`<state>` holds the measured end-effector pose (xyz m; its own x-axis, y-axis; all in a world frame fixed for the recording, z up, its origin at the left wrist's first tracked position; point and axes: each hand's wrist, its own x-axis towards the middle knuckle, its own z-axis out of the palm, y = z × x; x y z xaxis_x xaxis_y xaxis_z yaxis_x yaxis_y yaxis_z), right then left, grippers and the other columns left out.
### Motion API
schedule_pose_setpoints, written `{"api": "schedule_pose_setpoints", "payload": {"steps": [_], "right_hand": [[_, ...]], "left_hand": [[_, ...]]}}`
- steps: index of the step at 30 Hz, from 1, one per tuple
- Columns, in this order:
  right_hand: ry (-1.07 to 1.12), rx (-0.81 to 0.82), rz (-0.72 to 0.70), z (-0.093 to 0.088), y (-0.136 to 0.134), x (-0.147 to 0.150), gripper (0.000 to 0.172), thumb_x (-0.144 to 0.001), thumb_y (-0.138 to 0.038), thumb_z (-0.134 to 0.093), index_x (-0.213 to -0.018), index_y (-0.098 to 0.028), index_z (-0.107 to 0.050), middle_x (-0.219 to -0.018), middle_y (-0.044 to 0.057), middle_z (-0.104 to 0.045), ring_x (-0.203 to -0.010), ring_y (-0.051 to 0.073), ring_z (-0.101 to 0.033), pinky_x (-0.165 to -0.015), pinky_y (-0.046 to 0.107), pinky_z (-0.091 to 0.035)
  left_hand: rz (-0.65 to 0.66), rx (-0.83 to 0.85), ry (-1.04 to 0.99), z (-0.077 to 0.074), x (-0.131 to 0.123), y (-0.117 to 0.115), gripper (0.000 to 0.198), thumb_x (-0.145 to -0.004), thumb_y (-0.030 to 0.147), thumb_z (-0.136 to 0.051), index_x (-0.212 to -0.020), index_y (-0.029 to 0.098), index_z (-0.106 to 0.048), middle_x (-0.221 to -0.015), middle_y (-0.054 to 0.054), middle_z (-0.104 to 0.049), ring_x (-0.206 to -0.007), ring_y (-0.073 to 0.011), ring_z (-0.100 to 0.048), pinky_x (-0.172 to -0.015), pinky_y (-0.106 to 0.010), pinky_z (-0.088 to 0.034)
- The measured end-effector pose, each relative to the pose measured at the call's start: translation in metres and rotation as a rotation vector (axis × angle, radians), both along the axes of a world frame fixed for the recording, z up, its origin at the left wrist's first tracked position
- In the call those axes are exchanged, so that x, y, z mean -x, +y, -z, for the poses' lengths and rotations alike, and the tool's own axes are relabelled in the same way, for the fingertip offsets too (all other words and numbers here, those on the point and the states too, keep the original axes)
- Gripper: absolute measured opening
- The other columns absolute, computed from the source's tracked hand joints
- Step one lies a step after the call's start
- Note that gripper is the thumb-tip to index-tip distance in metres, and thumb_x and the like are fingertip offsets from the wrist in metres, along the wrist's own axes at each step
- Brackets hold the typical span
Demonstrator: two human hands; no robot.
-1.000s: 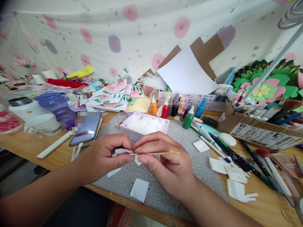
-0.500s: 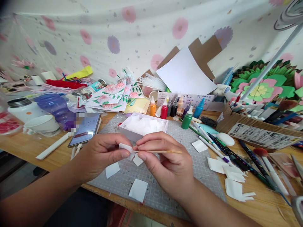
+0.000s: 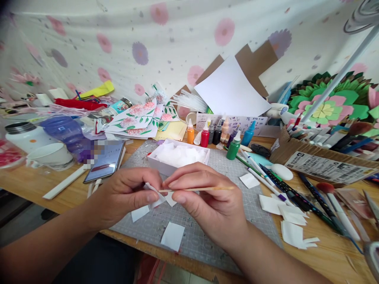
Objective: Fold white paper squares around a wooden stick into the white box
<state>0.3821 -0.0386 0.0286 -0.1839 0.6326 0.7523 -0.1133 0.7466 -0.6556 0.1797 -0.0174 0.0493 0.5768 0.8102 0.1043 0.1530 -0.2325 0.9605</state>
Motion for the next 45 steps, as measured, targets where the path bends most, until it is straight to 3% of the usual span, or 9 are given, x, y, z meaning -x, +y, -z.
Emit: {"api": "schedule_pose_setpoints", "payload": {"steps": [5, 24, 38, 45], "right_hand": [[-0.010, 0.010, -0.020, -0.0040, -0.0018, -0.0003, 0.020, -0.088, -0.015, -0.066, -0.103, -0.025, -0.074, -0.091, 0.005, -0.076, -0.089, 0.019, -0.071, -0.079, 0.033, -0.057], [-0.081, 0.023, 0.008, -0.0097, -0.0028, -0.0012, 0.013, -0.089, -0.022, -0.066, -0.097, -0.027, -0.075, -0.089, 0.005, -0.076, -0.083, 0.018, -0.072, -0.073, 0.031, -0.061], [-0.132, -0.023, 0.037, -0.0095, -0.0005, -0.0006, 0.010, -0.088, -0.020, -0.066, -0.093, -0.023, -0.075, -0.086, 0.006, -0.076, -0.082, 0.018, -0.071, -0.072, 0.031, -0.061], [-0.138, -0.051, 0.081, -0.0090, 0.0027, 0.0012, 0.016, -0.085, -0.012, -0.067, -0.092, -0.023, -0.076, -0.080, 0.005, -0.076, -0.078, 0.019, -0.072, -0.069, 0.032, -0.061]], "left_hand": [[0.022, 0.082, -0.011, 0.0022, -0.0003, 0.0019, 0.020, -0.078, 0.033, -0.068, -0.071, 0.016, -0.062, -0.062, 0.001, -0.054, -0.059, -0.0121, -0.045, -0.055, -0.025, -0.033], [0.078, 0.237, -0.115, 0.0011, 0.0023, 0.0005, 0.011, -0.079, 0.023, -0.069, -0.073, 0.016, -0.063, -0.063, 0.003, -0.061, -0.060, -0.0102, -0.052, -0.058, -0.022, -0.039], [0.066, 0.246, -0.076, -0.0003, 0.0029, 0.0002, 0.015, -0.079, 0.027, -0.068, -0.070, 0.016, -0.062, -0.060, 0.003, -0.059, -0.057, -0.0096, -0.051, -0.056, -0.022, -0.038], [-0.009, 0.178, 0.014, -0.0016, -0.0006, 0.0021, 0.018, -0.078, 0.031, -0.068, -0.071, 0.016, -0.061, -0.058, 0.003, -0.056, -0.055, -0.0098, -0.047, -0.053, -0.022, -0.035]]}}
